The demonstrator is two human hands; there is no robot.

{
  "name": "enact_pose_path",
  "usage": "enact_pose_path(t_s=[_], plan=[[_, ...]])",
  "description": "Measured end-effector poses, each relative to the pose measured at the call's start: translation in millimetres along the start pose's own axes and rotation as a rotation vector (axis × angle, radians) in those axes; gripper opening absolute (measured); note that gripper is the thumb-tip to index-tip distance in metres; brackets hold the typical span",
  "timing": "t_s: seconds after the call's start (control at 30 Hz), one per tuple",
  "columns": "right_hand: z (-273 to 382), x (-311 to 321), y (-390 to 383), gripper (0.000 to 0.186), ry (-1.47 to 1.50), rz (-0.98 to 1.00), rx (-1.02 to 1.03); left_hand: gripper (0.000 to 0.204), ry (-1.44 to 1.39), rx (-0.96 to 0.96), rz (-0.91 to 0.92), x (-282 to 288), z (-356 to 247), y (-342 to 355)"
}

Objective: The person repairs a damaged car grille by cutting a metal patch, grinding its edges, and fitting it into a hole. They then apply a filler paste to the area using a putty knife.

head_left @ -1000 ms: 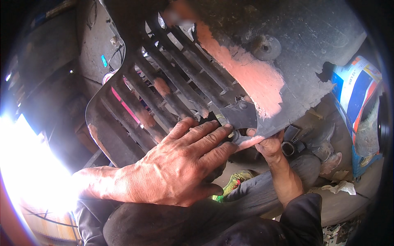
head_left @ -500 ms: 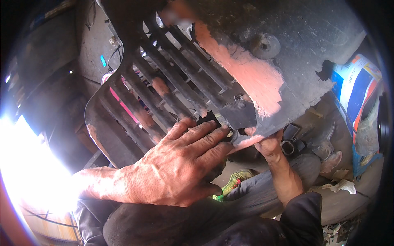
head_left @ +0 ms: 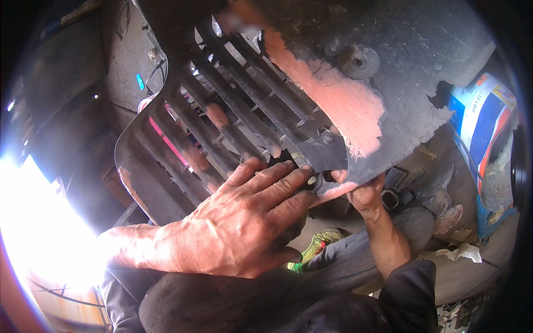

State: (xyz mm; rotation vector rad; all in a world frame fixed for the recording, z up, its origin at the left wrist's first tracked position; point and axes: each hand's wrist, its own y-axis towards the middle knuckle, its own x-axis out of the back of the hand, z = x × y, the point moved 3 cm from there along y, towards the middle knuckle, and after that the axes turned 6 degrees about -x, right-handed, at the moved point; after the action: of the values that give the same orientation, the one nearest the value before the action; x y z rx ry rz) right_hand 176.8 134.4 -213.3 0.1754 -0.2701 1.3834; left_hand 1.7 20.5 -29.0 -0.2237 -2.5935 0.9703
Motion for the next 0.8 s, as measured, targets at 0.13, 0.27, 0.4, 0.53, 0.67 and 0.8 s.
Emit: enact_pose_path(t_s=[0.13,0.27,0.4,0.53,0.67,0.8], plan=[[-1,-4,-3,0.060,0.124,-0.066,-0.013,0.088,0.014,-0.003,-0.006,-1,0,1],[-1,-5,0,0.056,0.237,-0.035,-0.184,0.087,0.017,0.001,-0.011,-2,-1,1],[-5,-6,5,0.057,0.515,-0.091,-0.354,0.087,0.017,0.001,-0.002,0,-3,1],[-7,-7,5,0.057,0.584,-0.083,-0.422,0.087,0.022,-0.002,-0.002,0,-2,1],[-8,-9,5,0.058,0.799,-0.088,-0.521,0.086,0.028,-0.012,-0.006,-1,-2,2],[-3,-2,10,0.060,0.429,-0.072,-0.246,0.085,0.029,-0.015,-0.014,-2,-1,2]])
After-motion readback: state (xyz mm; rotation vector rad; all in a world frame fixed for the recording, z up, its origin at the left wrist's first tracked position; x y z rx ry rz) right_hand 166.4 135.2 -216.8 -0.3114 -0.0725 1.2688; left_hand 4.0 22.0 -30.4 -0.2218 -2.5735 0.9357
